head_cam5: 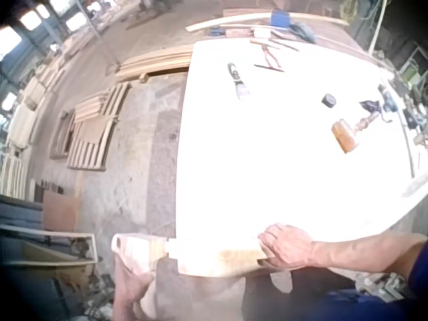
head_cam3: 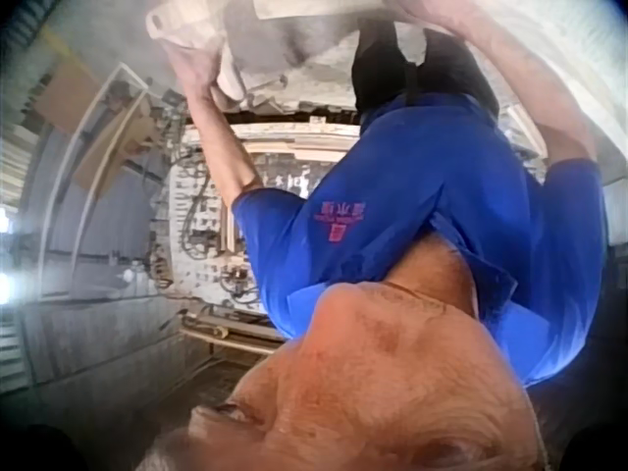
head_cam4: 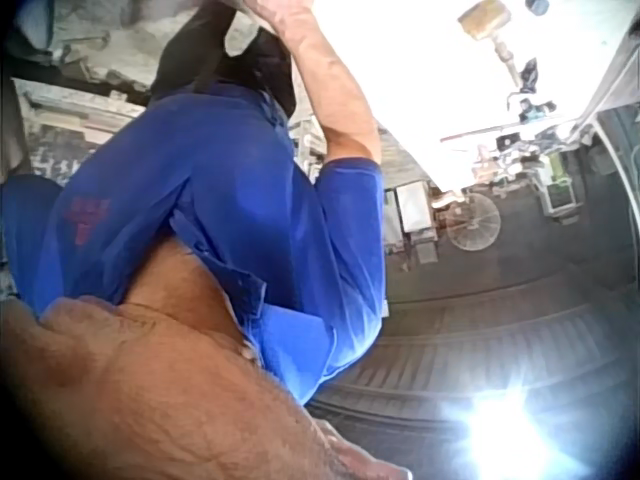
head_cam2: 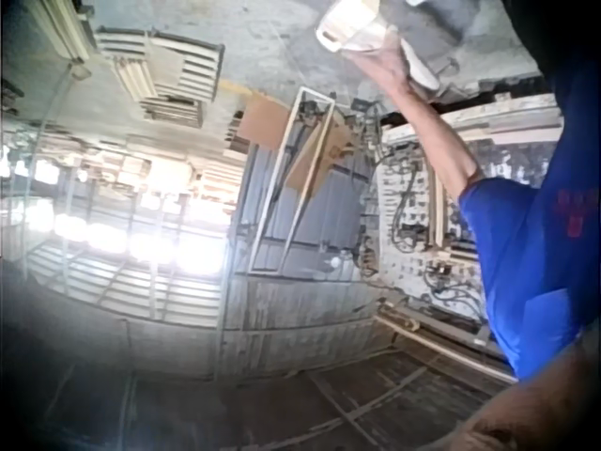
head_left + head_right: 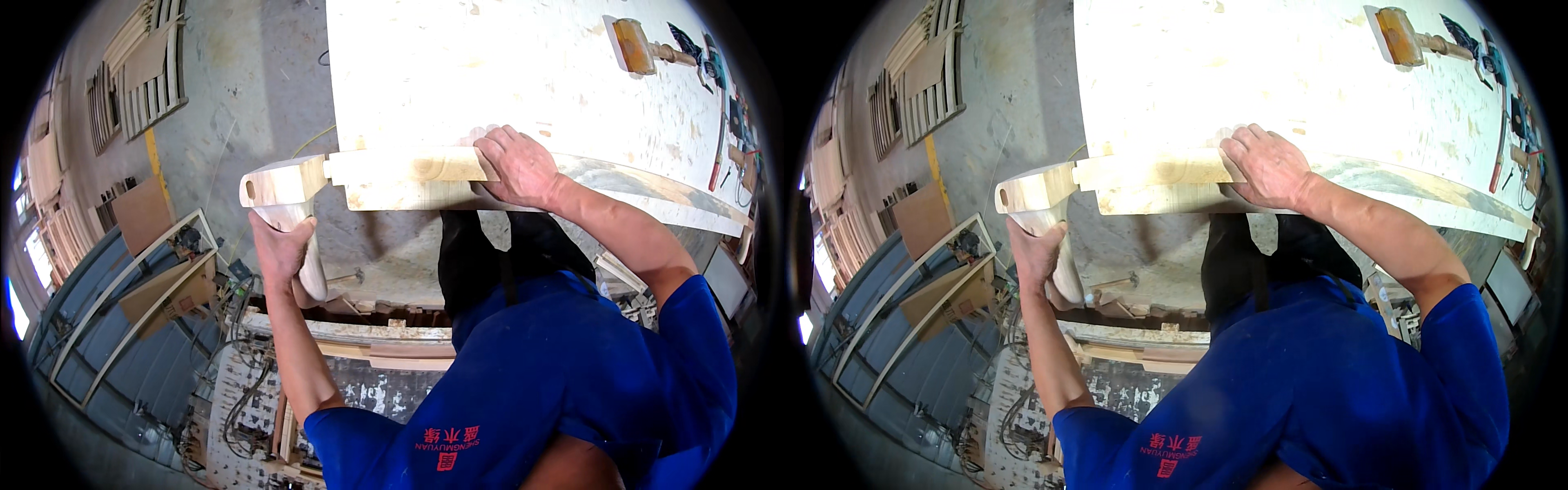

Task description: The person carries a long piece of wood and two curved wooden legs to a workbench, fits the legs into slots on the ends of the wood piece, and measures the assembly with a tape measure.

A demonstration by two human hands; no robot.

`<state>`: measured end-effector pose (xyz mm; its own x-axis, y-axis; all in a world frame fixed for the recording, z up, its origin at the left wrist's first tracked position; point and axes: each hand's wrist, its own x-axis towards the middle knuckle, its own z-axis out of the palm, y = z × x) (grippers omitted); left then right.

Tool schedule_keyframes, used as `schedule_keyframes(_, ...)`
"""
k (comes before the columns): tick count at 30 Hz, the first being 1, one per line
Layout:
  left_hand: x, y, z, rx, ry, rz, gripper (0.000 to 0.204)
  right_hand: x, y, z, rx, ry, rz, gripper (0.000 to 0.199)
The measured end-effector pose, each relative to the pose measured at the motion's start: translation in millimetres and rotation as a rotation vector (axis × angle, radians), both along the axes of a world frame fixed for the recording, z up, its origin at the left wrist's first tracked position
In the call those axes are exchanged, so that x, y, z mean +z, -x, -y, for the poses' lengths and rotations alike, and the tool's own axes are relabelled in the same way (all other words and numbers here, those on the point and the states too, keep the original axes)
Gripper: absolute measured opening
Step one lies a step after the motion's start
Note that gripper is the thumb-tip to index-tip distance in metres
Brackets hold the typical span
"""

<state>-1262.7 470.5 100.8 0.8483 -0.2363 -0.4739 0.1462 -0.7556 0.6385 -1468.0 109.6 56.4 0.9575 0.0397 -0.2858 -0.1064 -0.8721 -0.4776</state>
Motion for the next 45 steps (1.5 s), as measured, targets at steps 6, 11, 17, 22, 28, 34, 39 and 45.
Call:
schedule_keyframes(6,-14.2,14.2,-2.8,0.088,0.086,0.016,0.084,1.9,0.3,0.4,-0.043,-0.049,0.001,0.050)
schedule_keyframes(11,-13.8,14.6,0.8,0.106,0.105,-0.007,0.086,2.5,-0.2,1.8,-0.056,-0.072,-0.049,0.046)
schedule_keyframes(17,-26.3,22.3,-7.7,0.137,0.148,-0.023,0.083,0.5,0.1,1.5,-0.061,-0.094,-0.060,0.044)
schedule_keyframes(22,-31.7,30.8,-4.5,0.181,0.191,-0.028,0.079,2.4,1.1,2.6,-0.069,-0.104,-0.077,0.043)
schedule_keyframes(28,-19.7,28.5,-0.6,0.169,0.125,0.001,0.072,1.2,-0.1,2.3,-0.030,-0.059,-0.064,0.041)
schedule_keyframes(34,-16.5,32.0,3.0,0.186,0.084,0.002,0.082,0.0,0.3,3.2,-0.007,-0.045,-0.057,0.040)
schedule_keyframes(39,-2.1,19.8,9.6,0.033,-0.059,0.124,0.074,-4.7,1.3,1.9,-0.021,-0.046,-0.020,0.042)
schedule_keyframes(45,5.0,8.6,8.1,-0.018,-0.068,0.066,0.075,-3.7,0.9,0.1,-0.020,-0.038,-0.022,0.046)
